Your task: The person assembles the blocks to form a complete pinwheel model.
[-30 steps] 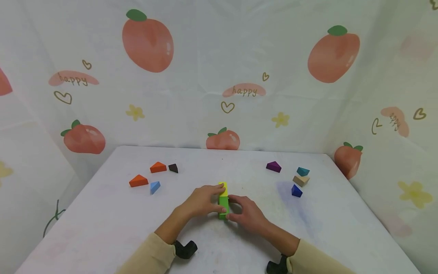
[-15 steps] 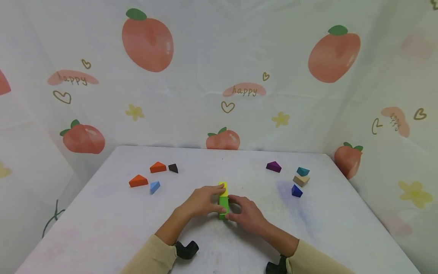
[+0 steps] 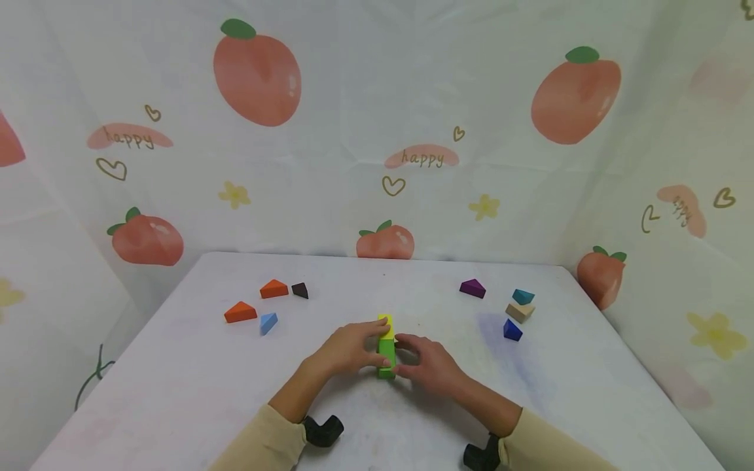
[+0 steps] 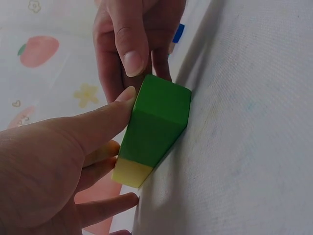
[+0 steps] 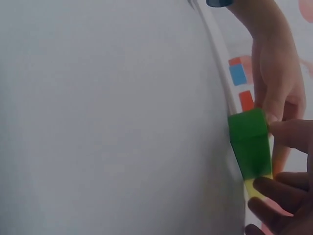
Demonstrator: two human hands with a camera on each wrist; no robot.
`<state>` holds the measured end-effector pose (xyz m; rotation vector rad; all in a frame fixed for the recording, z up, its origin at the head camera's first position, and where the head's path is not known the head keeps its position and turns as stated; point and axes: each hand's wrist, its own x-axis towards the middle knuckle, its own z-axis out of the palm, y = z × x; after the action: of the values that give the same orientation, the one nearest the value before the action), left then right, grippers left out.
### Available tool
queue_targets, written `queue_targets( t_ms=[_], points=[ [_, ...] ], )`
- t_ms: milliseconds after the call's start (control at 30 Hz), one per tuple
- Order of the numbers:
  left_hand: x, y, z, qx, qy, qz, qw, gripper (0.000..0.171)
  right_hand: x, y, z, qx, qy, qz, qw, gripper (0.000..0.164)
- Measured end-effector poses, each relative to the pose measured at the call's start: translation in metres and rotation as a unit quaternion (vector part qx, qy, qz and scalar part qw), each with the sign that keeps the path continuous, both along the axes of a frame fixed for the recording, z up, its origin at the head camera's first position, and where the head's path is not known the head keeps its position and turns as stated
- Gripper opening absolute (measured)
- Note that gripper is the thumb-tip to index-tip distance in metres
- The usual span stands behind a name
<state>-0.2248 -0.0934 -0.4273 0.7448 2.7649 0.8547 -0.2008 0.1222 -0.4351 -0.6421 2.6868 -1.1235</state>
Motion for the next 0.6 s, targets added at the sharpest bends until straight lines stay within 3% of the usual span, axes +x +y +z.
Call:
queue_targets(
  t_ms=[200, 600],
  points=[
    [0.0, 0.002, -0.001, -0.011, -0.002, 0.008, 0.9999, 0.069, -0.008, 0.011, 0.004, -0.003, 0.021, 0.007, 1.0, 0.044],
    [0.003, 0.003, -0.002, -0.026, -0.009, 0.017, 0.9995, 0.067, -0.029, 0.044, 0.022, 0.035, 0.1, -0.055, 0.993, 0.029]
  ],
)
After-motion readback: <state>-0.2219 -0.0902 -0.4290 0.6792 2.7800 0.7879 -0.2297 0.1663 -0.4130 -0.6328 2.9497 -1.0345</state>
